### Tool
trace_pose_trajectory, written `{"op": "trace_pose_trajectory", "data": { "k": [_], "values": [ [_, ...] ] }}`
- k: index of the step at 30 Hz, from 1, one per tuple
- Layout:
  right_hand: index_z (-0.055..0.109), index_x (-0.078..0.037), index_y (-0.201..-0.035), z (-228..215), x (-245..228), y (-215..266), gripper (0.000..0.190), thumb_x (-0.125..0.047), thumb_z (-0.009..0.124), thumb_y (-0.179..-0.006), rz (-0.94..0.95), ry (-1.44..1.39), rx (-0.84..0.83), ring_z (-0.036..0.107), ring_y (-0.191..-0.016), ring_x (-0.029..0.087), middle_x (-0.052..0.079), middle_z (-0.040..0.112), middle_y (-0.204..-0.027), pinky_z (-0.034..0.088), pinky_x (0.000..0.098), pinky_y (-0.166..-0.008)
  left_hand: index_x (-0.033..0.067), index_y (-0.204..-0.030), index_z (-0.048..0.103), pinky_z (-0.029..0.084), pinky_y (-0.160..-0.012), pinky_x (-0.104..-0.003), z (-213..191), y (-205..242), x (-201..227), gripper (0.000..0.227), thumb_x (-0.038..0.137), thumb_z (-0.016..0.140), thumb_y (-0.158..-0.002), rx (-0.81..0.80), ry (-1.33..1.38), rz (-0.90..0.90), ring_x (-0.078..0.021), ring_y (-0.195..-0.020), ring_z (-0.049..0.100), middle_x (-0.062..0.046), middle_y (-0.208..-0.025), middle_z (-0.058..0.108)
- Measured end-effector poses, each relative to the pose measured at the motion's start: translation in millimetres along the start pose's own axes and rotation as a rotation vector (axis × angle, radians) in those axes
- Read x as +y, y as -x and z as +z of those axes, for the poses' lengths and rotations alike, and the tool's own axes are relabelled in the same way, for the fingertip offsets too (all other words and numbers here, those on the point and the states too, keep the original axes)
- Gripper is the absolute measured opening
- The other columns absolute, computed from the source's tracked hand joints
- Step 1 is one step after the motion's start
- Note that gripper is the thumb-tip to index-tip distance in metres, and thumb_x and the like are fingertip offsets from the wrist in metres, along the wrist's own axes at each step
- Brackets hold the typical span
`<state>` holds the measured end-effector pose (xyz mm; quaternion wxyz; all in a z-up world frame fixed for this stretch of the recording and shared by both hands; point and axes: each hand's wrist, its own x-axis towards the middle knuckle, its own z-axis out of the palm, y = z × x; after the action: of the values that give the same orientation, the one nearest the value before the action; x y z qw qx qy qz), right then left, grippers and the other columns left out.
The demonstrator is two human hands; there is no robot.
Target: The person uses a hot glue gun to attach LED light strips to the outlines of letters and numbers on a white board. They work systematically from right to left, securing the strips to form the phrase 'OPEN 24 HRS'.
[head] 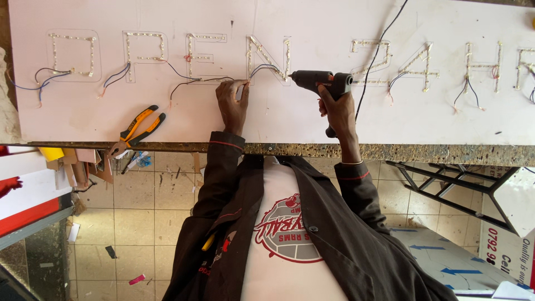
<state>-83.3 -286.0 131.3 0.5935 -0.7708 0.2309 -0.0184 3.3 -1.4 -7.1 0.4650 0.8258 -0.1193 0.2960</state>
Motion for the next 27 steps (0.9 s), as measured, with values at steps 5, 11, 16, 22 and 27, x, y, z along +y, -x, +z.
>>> {"op": "trace_pose_trajectory", "data": {
  "k": [5,11,16,22,27],
  "values": [
    [0.068,-0.005,-0.104,11.4,-13.4,1.4,0.028,-0.030,0.080,-0.109,-0.005,-0.013,-0.003,0.066,-0.051,0.014,0.005,0.065,-0.063,0.061,0.0313,-0.054,0.0206,-0.109,0.084,0.052,-0.096,-0.037,-1.2,-2.8,1.7,0.014,0.014,0.092,-0.100,-0.006,-0.013,0.006,-0.0194,-0.089,0.074,0.003,-0.095,0.082],
    [0.067,-0.006,-0.098,3.1,-25.6,10.7,0.031,-0.032,0.081,-0.108,0.018,0.032,0.010,0.065,-0.050,0.014,0.004,0.065,-0.062,0.060,0.0309,-0.052,0.0210,-0.110,0.084,0.052,-0.089,-0.038,-2.8,-0.3,1.0,0.015,0.013,0.091,-0.099,-0.010,-0.006,-0.011,-0.0196,-0.086,0.071,0.004,-0.095,0.080],
    [0.070,-0.006,-0.095,7.6,-10.9,-17.1,0.027,-0.027,0.076,-0.110,-0.064,-0.019,0.060,0.066,-0.050,0.014,0.004,0.065,-0.062,0.058,0.0300,-0.051,0.0180,-0.113,0.084,0.054,-0.087,-0.037,-1.4,2.3,-1.0,0.018,0.011,0.091,-0.098,-0.016,0.032,-0.005,-0.0217,-0.086,0.071,0.001,-0.097,0.081],
    [0.074,-0.005,-0.117,21.2,-12.7,-52.2,0.029,-0.032,0.076,-0.105,-0.010,-0.139,0.070,0.058,-0.051,0.008,0.003,0.067,-0.067,0.046,0.0248,-0.045,0.0054,-0.113,0.082,0.061,-0.085,-0.040,-8.4,-2.1,13.4,0.007,0.010,0.082,-0.107,-0.160,0.101,-0.056,-0.0268,-0.100,0.069,-0.010,-0.106,0.079],
    [0.066,-0.012,-0.101,25.7,-22.2,-31.5,0.034,-0.042,0.080,-0.109,-0.052,0.066,0.061,0.065,-0.045,0.015,0.001,0.065,-0.056,0.055,0.0359,-0.049,0.0111,-0.106,0.083,0.060,-0.080,-0.037,-6.0,1.5,8.5,0.014,0.006,0.092,-0.096,-0.025,0.073,0.010,-0.0266,-0.085,0.073,-0.005,-0.092,0.080]
  ]
}}
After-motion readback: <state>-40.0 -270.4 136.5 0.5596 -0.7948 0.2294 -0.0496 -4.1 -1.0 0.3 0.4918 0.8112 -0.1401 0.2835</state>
